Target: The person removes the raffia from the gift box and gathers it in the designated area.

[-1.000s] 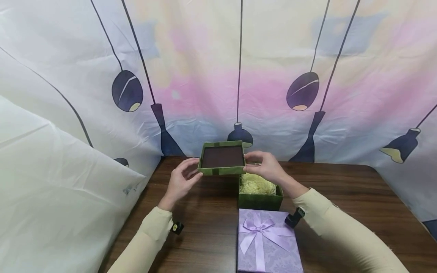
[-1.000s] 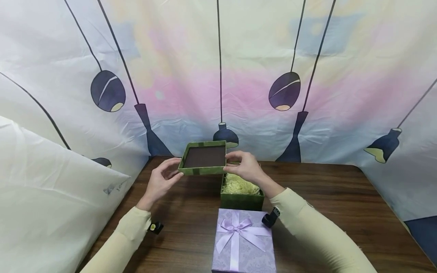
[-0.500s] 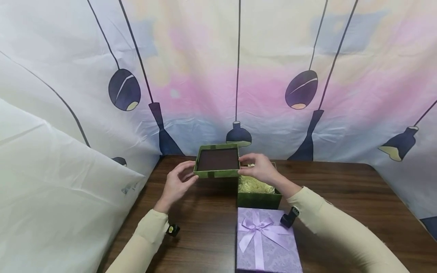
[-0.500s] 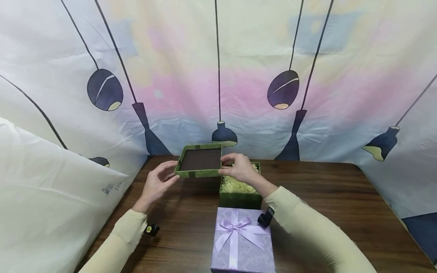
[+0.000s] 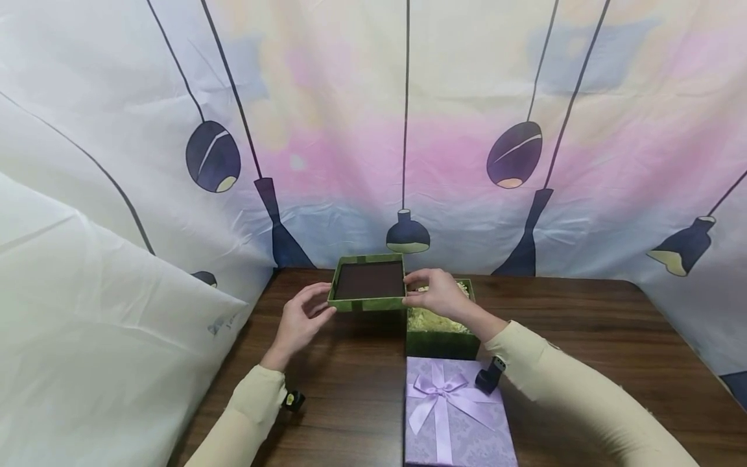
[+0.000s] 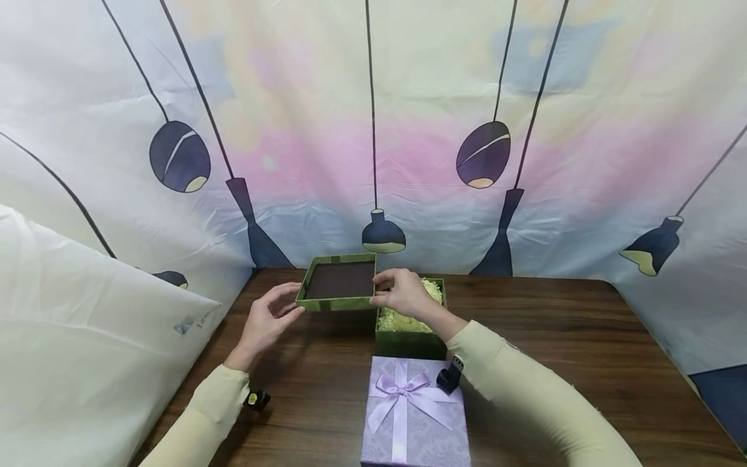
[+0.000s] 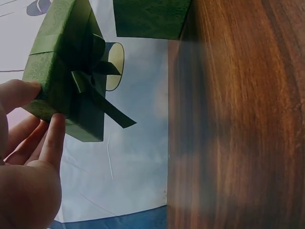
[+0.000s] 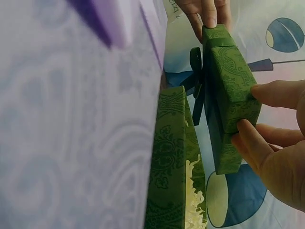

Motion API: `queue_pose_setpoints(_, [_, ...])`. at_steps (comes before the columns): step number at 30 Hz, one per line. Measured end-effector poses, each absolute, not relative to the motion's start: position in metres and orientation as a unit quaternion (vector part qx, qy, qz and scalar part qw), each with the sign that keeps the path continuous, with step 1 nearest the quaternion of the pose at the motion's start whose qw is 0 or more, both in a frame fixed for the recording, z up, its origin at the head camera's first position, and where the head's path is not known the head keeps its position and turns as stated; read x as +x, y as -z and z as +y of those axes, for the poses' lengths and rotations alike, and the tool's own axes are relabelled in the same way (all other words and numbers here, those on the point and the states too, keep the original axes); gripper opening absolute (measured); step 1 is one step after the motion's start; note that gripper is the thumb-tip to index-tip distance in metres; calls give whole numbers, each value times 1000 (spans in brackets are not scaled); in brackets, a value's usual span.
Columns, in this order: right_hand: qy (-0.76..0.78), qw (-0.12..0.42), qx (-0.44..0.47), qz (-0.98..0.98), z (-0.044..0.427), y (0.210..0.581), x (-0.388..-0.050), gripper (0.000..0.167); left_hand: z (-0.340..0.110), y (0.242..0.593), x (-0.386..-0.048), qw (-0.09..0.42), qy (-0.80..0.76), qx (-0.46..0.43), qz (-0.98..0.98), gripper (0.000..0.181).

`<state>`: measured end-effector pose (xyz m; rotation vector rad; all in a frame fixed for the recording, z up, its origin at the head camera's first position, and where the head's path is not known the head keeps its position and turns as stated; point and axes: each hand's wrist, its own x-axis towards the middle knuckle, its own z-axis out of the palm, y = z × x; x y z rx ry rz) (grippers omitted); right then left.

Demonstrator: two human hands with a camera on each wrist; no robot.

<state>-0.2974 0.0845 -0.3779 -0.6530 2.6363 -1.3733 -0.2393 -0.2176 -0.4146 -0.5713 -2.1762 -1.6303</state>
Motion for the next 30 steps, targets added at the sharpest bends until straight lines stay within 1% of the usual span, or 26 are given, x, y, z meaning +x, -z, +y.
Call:
queue_pose_setpoints(4, [441, 45, -217, 870, 82, 378, -299, 44, -219, 415, -240, 177, 580, -199, -770, 40])
queue_pose_setpoints(21, [435, 67, -205, 874, 75, 382, -298, 40, -222, 416, -236, 159, 551, -177, -800, 40])
queue_pose_setpoints(28, [433, 78, -203, 875, 73, 382, -299, 39, -231, 441, -254, 161, 560, -167, -795, 42])
queue_pose_setpoints(30, [433, 80, -203, 875, 72, 381, -301, 38, -232, 443, -255, 161, 563, -162, -794, 42])
